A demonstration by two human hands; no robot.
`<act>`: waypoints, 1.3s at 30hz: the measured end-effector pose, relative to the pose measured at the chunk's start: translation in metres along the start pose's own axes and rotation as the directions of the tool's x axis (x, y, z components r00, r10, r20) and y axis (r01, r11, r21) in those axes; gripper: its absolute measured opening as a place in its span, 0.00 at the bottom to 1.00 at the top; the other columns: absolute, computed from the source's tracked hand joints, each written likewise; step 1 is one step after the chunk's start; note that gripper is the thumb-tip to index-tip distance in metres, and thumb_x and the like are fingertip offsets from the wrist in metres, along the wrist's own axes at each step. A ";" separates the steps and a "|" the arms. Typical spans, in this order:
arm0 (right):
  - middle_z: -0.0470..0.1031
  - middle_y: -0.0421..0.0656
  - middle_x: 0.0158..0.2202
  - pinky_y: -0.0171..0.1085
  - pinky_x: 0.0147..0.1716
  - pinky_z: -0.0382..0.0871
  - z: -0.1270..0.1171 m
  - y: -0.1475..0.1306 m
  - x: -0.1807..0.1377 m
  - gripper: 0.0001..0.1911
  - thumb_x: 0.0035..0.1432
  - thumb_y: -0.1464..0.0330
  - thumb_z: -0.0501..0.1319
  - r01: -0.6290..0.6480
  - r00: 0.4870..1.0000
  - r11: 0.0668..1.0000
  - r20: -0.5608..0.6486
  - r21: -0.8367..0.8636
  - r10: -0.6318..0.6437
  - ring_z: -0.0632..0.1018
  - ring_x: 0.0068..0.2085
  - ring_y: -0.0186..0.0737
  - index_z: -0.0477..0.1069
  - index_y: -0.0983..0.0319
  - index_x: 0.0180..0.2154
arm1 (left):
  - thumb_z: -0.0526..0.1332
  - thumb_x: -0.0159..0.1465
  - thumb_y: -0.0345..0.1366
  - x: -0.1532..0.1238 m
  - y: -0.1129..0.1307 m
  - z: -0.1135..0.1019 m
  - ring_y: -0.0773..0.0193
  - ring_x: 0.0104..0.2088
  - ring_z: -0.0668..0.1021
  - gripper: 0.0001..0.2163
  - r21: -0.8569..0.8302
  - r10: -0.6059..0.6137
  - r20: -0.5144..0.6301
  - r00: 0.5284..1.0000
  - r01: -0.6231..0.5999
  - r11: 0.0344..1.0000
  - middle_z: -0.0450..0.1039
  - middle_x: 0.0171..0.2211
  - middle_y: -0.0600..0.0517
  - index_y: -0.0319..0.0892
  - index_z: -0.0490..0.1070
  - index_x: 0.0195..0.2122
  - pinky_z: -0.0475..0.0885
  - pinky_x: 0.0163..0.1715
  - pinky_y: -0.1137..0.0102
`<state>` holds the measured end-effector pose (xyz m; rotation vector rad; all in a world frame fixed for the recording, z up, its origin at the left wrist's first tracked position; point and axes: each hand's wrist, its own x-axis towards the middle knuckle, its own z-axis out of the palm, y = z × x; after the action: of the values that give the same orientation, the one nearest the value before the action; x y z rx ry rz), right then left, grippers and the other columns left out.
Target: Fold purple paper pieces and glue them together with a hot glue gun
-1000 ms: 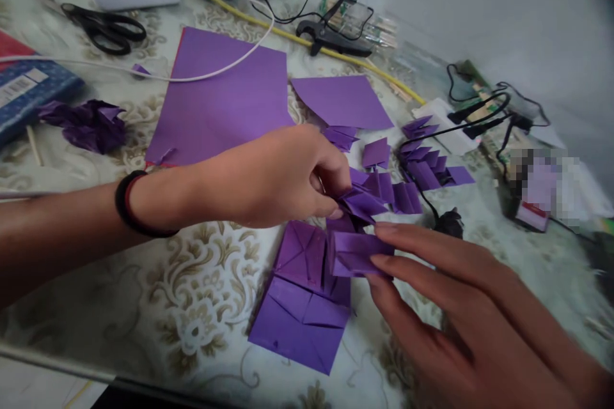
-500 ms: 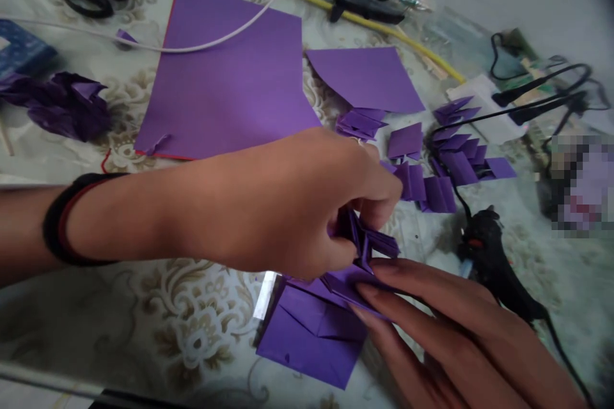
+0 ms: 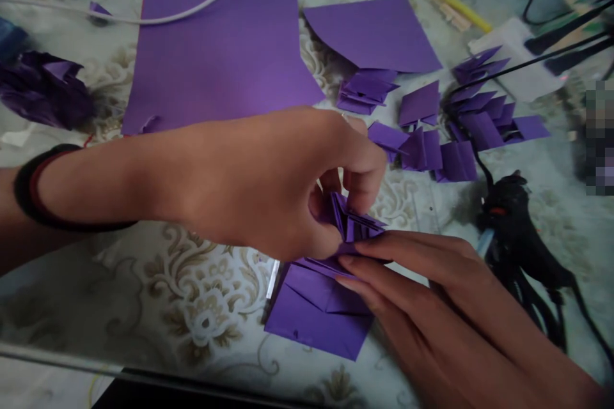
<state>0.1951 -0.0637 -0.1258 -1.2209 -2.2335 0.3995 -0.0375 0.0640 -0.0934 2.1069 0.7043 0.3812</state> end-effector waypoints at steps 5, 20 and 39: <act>0.83 0.43 0.47 0.44 0.45 0.85 0.007 -0.002 0.001 0.18 0.70 0.76 0.65 -0.066 0.997 0.997 -0.042 0.035 0.068 0.85 0.47 0.46 0.79 0.53 0.55 | 0.71 0.61 0.28 0.002 0.004 0.003 0.64 0.39 0.84 0.02 0.053 -0.065 -0.015 0.998 0.065 0.996 0.79 0.37 0.60 0.40 0.81 0.35 0.79 0.44 0.68; 0.83 0.43 0.45 0.41 0.43 0.84 0.008 -0.002 0.012 0.16 0.68 0.80 0.65 -0.057 0.998 0.998 -0.013 0.040 0.058 0.85 0.46 0.44 0.80 0.56 0.51 | 0.69 0.62 0.25 0.004 -0.004 0.010 0.66 0.38 0.83 0.04 0.164 -0.003 -0.051 0.999 0.012 0.986 0.80 0.34 0.60 0.41 0.82 0.34 0.73 0.44 0.73; 0.83 0.42 0.48 0.45 0.49 0.84 0.012 0.006 0.005 0.19 0.70 0.78 0.65 -0.045 0.996 0.999 0.075 0.026 0.042 0.85 0.48 0.47 0.77 0.53 0.56 | 0.66 0.61 0.23 0.002 -0.016 0.017 0.64 0.35 0.79 0.07 0.182 0.021 -0.024 1.000 -0.016 0.983 0.77 0.33 0.56 0.42 0.76 0.30 0.70 0.39 0.69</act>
<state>0.1903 -0.0564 -0.1366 -1.2611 -2.2595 0.4991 -0.0337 0.0620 -0.1162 2.2856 0.7600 0.3661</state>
